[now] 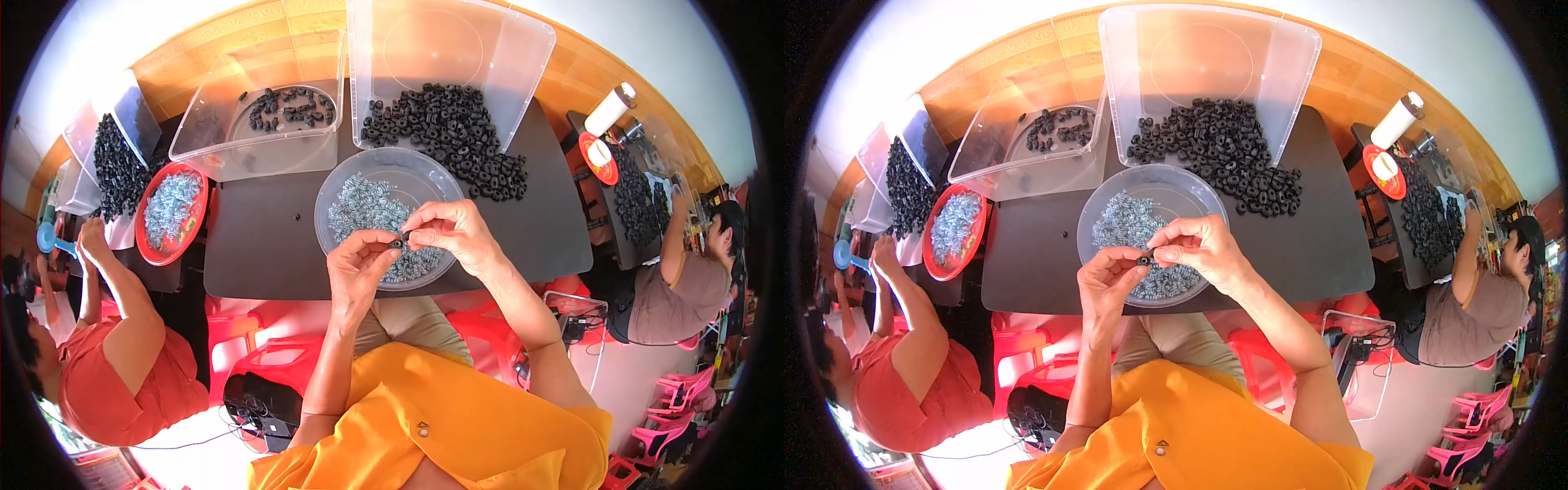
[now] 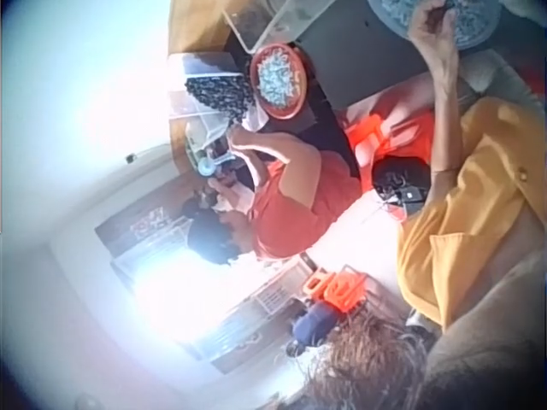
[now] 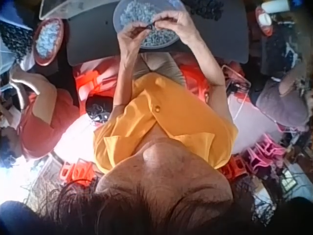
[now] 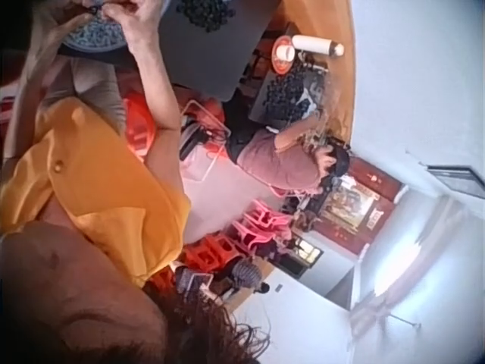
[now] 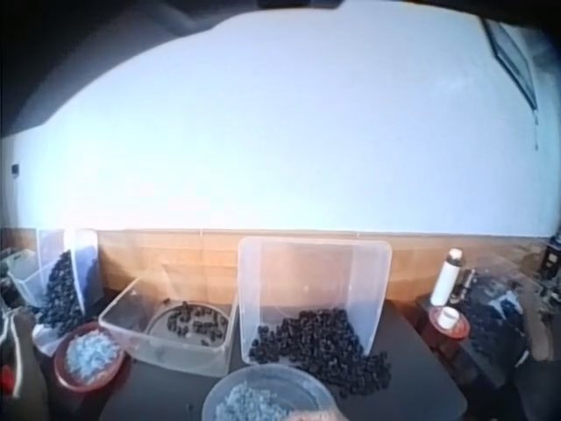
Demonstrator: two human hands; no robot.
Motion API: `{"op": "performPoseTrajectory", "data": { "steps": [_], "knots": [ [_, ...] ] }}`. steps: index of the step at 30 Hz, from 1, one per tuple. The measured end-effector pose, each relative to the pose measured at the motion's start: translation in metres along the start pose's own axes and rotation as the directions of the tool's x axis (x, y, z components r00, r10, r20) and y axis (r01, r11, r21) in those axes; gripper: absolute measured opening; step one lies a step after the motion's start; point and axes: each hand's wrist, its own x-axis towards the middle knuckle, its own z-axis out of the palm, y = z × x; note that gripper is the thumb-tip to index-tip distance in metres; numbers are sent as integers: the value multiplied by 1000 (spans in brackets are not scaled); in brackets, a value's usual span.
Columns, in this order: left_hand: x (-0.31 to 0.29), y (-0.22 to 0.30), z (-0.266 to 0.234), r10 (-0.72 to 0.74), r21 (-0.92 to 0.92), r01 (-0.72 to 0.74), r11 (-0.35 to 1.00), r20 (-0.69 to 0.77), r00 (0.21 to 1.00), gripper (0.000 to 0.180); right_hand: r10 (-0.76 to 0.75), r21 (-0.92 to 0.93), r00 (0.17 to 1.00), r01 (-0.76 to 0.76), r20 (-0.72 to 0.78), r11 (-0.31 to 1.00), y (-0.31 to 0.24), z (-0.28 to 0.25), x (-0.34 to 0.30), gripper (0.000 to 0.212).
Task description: Sorting small black rubber components into a tray at a shared workbench.
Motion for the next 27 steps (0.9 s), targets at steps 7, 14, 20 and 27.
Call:
{"op": "performPoseTrajectory", "data": {
  "steps": [7, 14, 20, 27],
  "knots": [
    [-2, 0, 0, -7, -18, 6, 1000, -2, 1000, 20, -251, -245, 968, 240, -17, 939, -1, 12, -5, 14],
    [0, -2, -1, -17, -15, 17, 1000, -3, 1000, 19, -390, -534, 921, 321, -17, 782, -2, 19, -5, 15],
    [1, -10, -1, 11, 99, -10, 995, -6, 1000, 19, -486, -657, 874, 385, 32, 648, 1, 21, -6, 17],
    [0, -11, -2, 1, 125, -3, 992, 10, 1000, 18, -546, -722, 834, 424, 77, 547, 8, 24, -6, 12]
  ]
}}
